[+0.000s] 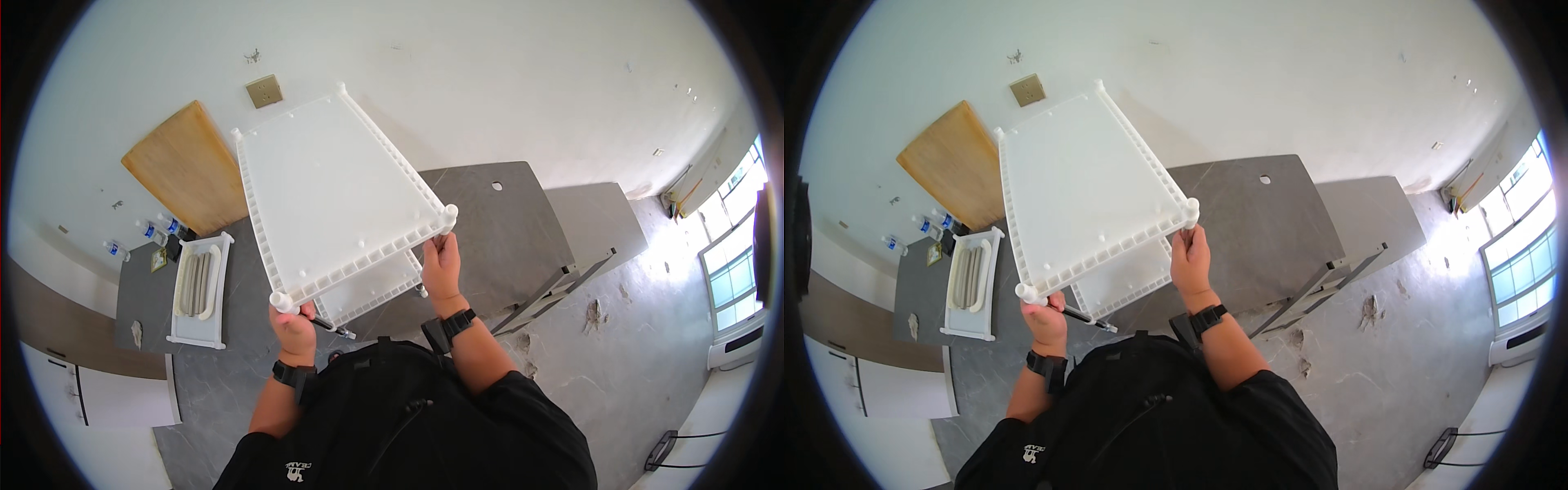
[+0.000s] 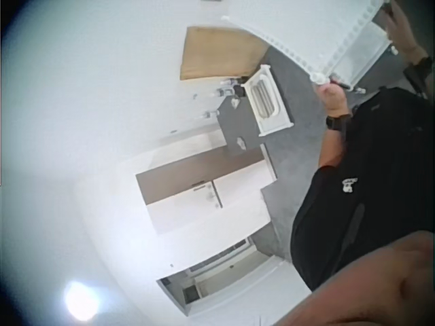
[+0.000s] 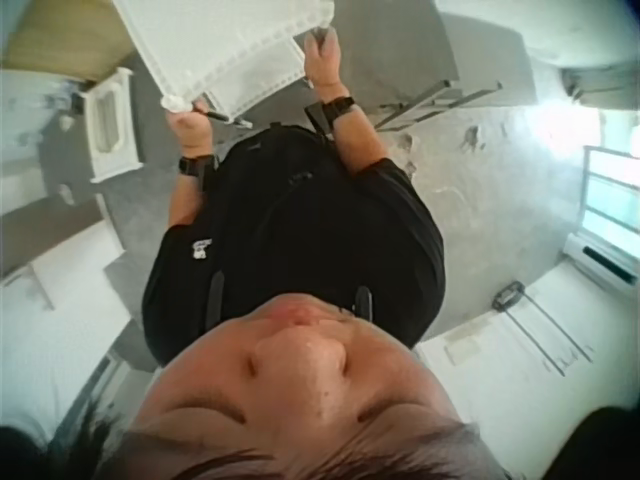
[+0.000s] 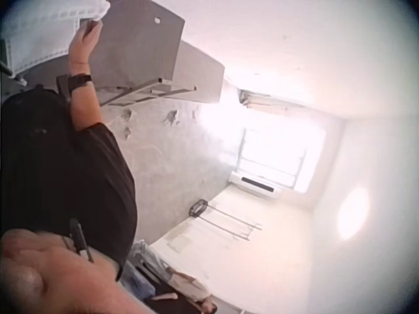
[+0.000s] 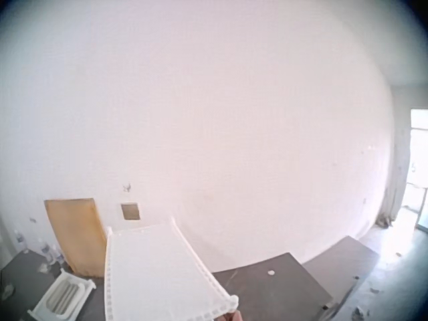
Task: The user is assembling a white plastic shelf, attaching the shelves to the metal poles.
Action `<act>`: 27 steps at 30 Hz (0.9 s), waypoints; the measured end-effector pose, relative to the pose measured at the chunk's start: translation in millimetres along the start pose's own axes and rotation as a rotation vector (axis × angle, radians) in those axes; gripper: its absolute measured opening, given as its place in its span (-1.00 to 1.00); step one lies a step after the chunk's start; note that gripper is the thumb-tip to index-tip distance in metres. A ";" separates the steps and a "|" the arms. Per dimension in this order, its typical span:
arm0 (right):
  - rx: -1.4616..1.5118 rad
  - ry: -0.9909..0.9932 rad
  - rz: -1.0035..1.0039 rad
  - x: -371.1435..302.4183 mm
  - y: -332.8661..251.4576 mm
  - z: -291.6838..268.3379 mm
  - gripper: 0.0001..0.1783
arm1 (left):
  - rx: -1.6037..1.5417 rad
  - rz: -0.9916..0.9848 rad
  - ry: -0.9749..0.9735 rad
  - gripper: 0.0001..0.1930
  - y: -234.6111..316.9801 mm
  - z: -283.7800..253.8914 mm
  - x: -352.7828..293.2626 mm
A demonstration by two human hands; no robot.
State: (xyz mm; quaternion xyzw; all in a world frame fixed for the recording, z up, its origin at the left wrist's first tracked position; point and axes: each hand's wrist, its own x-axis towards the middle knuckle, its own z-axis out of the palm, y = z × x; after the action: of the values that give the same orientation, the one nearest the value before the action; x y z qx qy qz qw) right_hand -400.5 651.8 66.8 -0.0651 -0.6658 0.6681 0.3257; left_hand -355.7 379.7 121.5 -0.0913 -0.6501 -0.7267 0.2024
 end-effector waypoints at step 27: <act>0.111 -0.427 0.075 -62.0 -41.7 -0.7 -0.84 | 0.393 0.111 -0.554 -0.74 21.1 19.8 -19.6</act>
State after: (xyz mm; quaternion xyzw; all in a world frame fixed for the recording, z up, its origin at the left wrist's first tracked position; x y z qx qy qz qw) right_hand -337.2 616.0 84.1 0.0711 -0.6791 0.7138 0.1554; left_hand -331.9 401.1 135.6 -0.2797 -0.8018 -0.5233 0.0709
